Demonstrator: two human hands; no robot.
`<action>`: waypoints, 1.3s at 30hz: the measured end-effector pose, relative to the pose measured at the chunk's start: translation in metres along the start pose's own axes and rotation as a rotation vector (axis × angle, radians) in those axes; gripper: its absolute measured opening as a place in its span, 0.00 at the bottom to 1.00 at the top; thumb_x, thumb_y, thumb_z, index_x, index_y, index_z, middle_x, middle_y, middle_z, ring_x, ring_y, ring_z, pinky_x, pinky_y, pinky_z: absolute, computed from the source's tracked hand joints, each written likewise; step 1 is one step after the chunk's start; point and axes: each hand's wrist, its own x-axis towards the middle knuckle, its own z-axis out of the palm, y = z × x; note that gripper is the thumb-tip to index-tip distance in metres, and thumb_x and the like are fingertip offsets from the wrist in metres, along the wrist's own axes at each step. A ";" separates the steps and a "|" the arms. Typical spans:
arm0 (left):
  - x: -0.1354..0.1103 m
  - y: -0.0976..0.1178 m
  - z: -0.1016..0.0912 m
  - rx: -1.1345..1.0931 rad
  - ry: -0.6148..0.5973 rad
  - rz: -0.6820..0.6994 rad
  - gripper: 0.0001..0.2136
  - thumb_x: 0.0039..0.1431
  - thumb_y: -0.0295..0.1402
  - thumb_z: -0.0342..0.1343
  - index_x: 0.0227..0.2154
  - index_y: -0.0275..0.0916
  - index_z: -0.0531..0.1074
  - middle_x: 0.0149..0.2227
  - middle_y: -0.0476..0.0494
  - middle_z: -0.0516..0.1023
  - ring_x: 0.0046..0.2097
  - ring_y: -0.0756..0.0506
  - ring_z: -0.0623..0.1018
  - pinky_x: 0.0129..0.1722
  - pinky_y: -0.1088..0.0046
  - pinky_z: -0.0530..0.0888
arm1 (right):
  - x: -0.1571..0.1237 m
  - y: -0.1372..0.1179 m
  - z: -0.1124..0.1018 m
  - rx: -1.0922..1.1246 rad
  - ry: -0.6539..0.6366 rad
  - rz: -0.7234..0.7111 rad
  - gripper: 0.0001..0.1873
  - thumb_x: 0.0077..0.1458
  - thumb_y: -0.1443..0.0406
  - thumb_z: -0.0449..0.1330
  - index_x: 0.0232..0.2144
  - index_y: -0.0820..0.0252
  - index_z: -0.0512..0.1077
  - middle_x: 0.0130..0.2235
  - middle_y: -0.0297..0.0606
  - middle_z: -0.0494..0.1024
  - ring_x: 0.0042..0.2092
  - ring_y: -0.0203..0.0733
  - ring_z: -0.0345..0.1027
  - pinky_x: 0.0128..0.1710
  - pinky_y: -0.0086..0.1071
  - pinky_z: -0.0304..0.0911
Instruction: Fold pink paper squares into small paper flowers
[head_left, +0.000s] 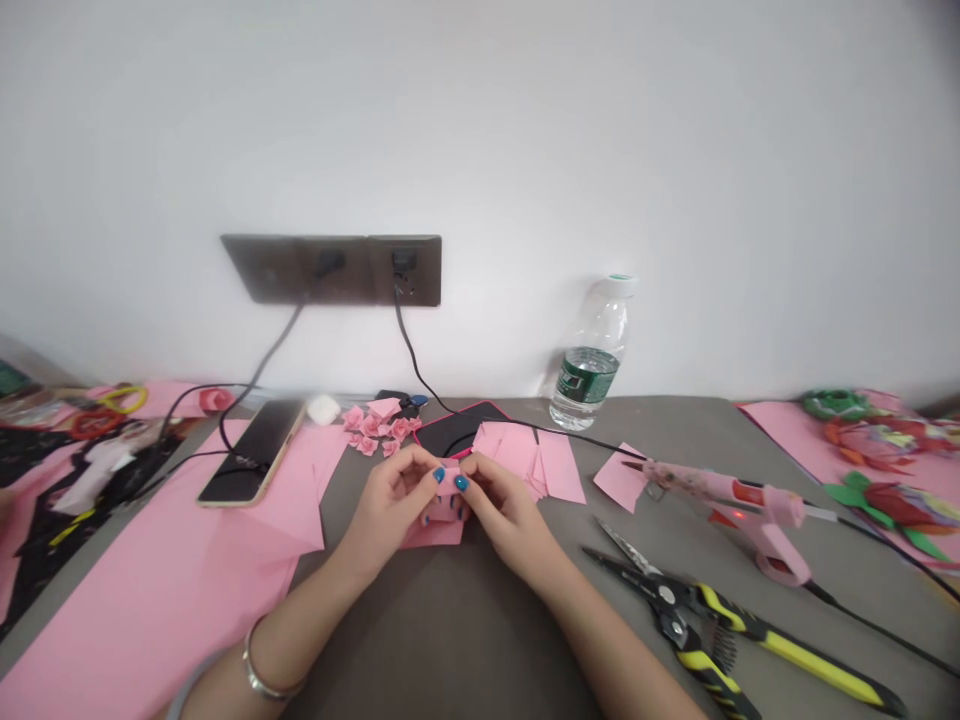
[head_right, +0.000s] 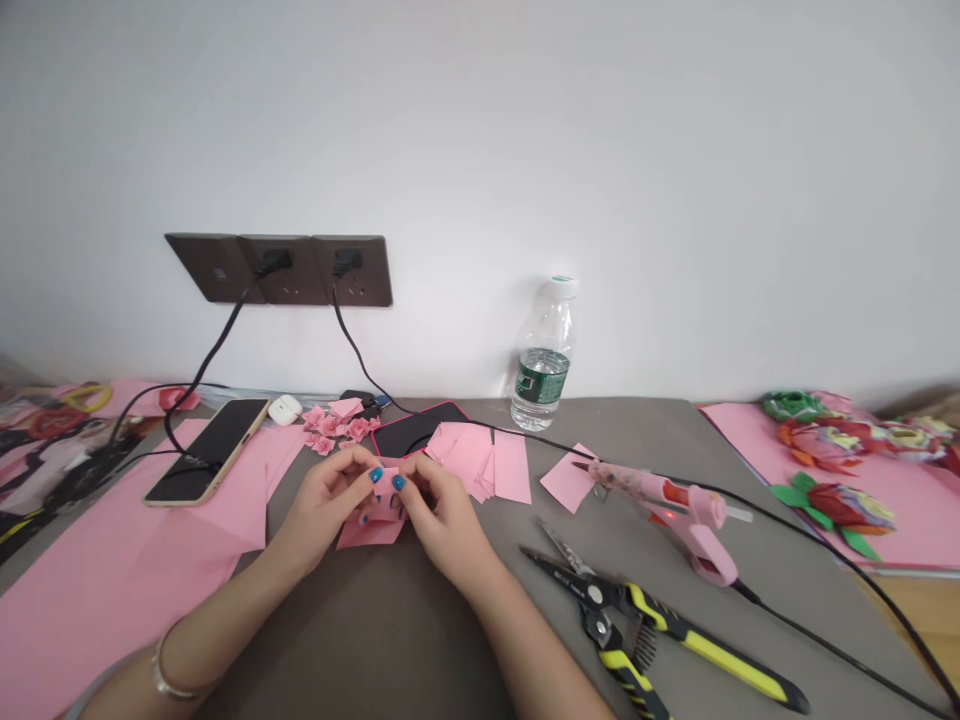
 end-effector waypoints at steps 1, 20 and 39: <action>0.000 0.000 0.000 -0.002 -0.018 -0.012 0.09 0.55 0.37 0.58 0.27 0.38 0.69 0.22 0.54 0.69 0.20 0.53 0.68 0.20 0.80 0.67 | 0.000 0.001 -0.001 -0.002 0.011 -0.004 0.15 0.63 0.54 0.53 0.30 0.57 0.64 0.26 0.31 0.66 0.28 0.37 0.61 0.30 0.30 0.58; -0.005 -0.003 -0.004 0.402 -0.021 0.292 0.13 0.64 0.31 0.45 0.22 0.40 0.58 0.23 0.53 0.59 0.27 0.50 0.61 0.28 0.75 0.58 | -0.006 -0.009 -0.001 -0.154 -0.095 -0.076 0.11 0.66 0.62 0.48 0.31 0.57 0.62 0.28 0.30 0.62 0.30 0.37 0.55 0.31 0.29 0.53; -0.007 -0.003 0.003 0.245 -0.308 0.035 0.14 0.63 0.37 0.49 0.24 0.36 0.69 0.23 0.50 0.69 0.25 0.51 0.66 0.25 0.77 0.61 | 0.001 -0.002 -0.005 0.079 0.078 -0.019 0.11 0.58 0.59 0.59 0.28 0.59 0.67 0.25 0.30 0.66 0.26 0.35 0.60 0.27 0.29 0.56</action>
